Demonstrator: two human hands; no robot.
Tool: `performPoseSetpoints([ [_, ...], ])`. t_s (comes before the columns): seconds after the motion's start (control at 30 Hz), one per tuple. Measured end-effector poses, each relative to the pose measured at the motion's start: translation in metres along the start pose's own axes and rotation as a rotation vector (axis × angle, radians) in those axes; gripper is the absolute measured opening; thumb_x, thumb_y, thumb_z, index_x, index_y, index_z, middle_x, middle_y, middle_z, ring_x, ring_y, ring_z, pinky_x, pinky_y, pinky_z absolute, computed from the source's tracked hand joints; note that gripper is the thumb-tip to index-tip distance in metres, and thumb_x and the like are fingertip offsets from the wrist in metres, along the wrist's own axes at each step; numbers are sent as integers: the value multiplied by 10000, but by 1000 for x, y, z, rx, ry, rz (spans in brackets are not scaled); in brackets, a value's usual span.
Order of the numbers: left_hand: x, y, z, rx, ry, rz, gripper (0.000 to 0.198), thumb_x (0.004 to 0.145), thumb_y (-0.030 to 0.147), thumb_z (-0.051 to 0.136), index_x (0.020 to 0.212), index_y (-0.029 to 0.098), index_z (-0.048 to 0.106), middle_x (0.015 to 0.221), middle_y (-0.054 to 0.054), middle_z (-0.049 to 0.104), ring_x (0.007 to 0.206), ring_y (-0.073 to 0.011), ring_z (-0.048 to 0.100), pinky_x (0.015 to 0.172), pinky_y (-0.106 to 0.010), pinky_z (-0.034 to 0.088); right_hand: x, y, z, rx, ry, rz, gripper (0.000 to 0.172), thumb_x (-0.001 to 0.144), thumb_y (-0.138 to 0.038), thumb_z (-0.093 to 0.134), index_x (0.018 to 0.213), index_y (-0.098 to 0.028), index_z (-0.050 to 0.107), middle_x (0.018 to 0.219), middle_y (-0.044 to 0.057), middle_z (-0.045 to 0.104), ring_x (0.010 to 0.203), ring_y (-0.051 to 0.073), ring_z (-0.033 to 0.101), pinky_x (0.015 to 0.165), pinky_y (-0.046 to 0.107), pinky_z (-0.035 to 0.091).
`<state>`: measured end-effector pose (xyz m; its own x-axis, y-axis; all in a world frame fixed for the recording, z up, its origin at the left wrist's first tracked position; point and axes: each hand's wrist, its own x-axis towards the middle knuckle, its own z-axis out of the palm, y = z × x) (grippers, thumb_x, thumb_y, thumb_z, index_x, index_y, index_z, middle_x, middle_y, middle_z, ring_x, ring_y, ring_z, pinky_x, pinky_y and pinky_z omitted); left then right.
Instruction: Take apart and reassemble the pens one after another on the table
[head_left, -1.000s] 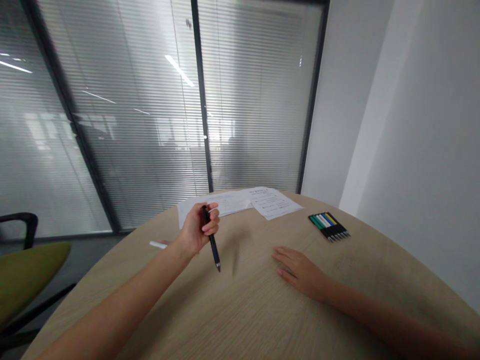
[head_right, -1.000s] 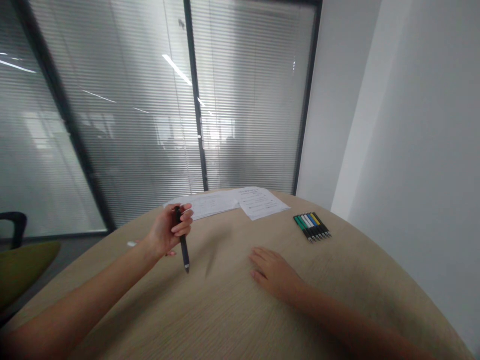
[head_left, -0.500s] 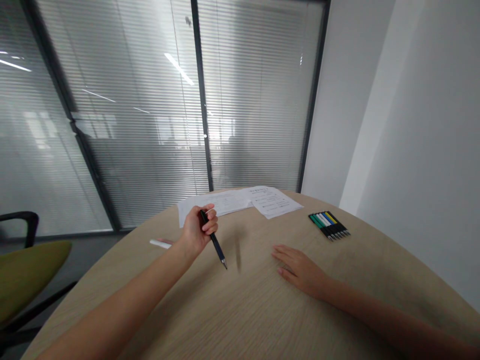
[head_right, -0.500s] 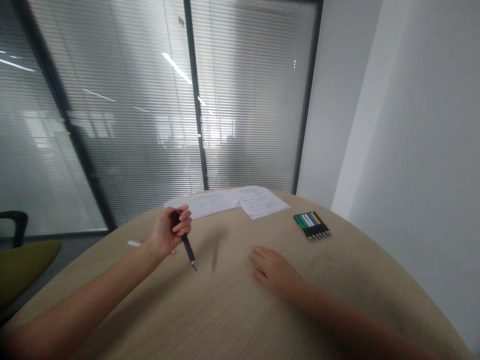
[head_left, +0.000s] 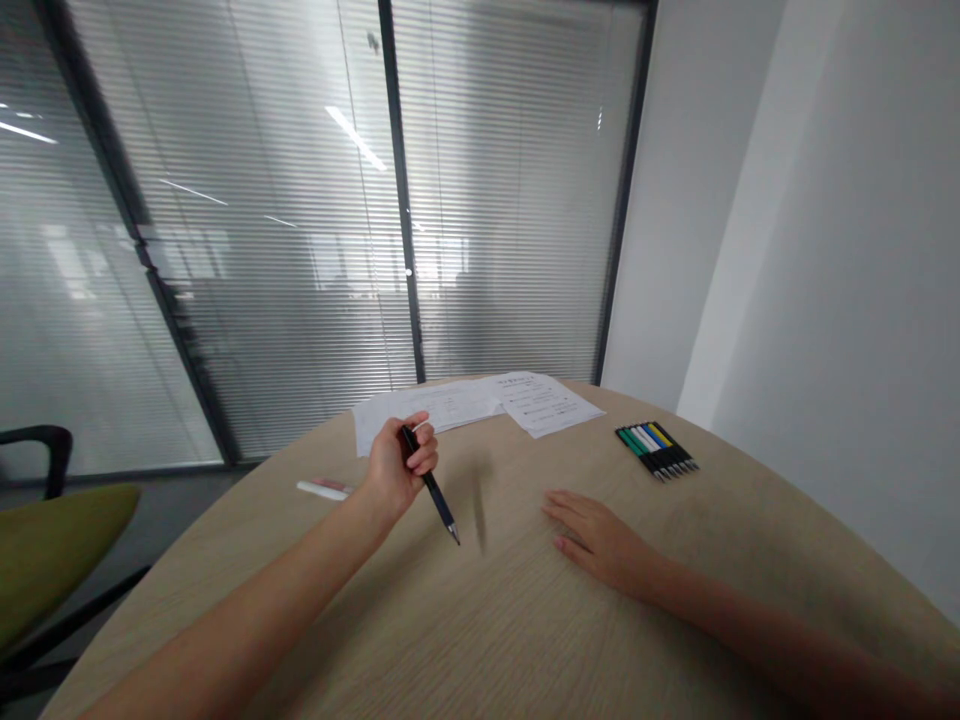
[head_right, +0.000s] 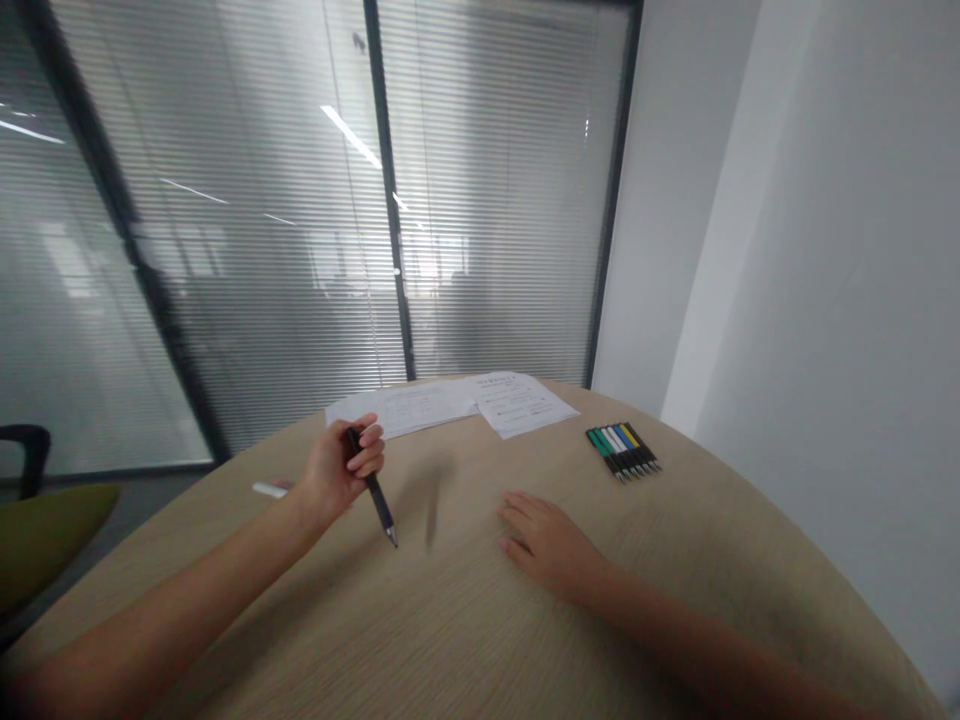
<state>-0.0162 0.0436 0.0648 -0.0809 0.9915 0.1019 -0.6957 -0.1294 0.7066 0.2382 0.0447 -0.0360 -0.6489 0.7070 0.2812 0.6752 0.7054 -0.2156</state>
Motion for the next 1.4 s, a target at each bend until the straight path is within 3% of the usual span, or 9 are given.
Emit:
performPoseSetpoints([
  [0.23, -7, -17, 4, -72, 61, -33, 283, 792, 222, 283, 623, 129, 490, 429, 27, 398, 258, -45, 279, 234, -127, 214, 0, -2, -1, 5, 26, 3, 398, 815, -335, 353, 1140, -149, 490, 1235, 103, 442, 1134, 195, 383, 957, 369, 291],
  [0.37, -14, -29, 7, -92, 52, -80, 368, 822, 273, 262, 533, 136, 443, 454, -1, 416, 305, -56, 323, 273, -145, 263, -1, -8, -5, 0, 67, -36, 353, 824, -315, 350, 1085, -158, 528, 1176, 90, 499, 1082, 196, 425, 937, 364, 305],
  [0.6, -37, -50, 27, -107, 104, -179, 416, 834, 378, 290, 504, 153, 410, 492, -28, 463, 381, -85, 430, 357, -181, 381, -5, -41, -14, 229, 111, -121, 241, 831, -313, 361, 889, -185, 557, 879, 43, 600, 856, 152, 506, 789, 290, 374],
  [0.8, -48, -62, 36, -90, 196, -190, 379, 839, 338, 327, 520, 158, 421, 541, -45, 510, 473, -114, 529, 492, -226, 479, -8, -50, -15, 387, 113, 39, 347, 853, -327, 249, 636, -180, 476, 650, 12, 527, 646, 123, 489, 615, 239, 379],
  [0.97, -44, -69, 30, -94, 236, -167, 316, 831, 293, 340, 553, 164, 418, 560, -48, 530, 552, -139, 574, 580, -253, 489, -9, -50, -15, 431, 43, 101, 217, 783, -314, 398, 626, -177, 460, 622, -11, 506, 603, 116, 472, 556, 218, 342],
  [1.1, -36, -73, 19, -1, 153, -152, 241, 808, 207, 356, 590, 161, 449, 627, -47, 565, 616, -139, 579, 602, -254, 466, -7, -44, -14, 540, 81, 199, 209, 783, -296, 373, 633, -177, 457, 600, -12, 493, 586, 114, 466, 550, 217, 338],
  [1.27, -26, -68, 3, 452, -70, -29, 85, 720, 209, 515, 719, 136, 559, 727, -31, 585, 691, -131, 544, 584, -221, 413, 0, -16, -8, 613, 242, 362, 303, 809, -343, 304, 595, -181, 446, 585, -8, 478, 591, 122, 469, 572, 237, 355],
  [1.4, -22, -62, -4, 769, -255, -42, 206, 638, 277, 599, 785, 132, 594, 575, 16, 558, 515, -90, 464, 496, -203, 340, 6, 10, 0, 707, 329, 459, 355, 813, -407, 280, 595, -182, 446, 558, -10, 472, 509, 107, 448, 518, 230, 361],
])
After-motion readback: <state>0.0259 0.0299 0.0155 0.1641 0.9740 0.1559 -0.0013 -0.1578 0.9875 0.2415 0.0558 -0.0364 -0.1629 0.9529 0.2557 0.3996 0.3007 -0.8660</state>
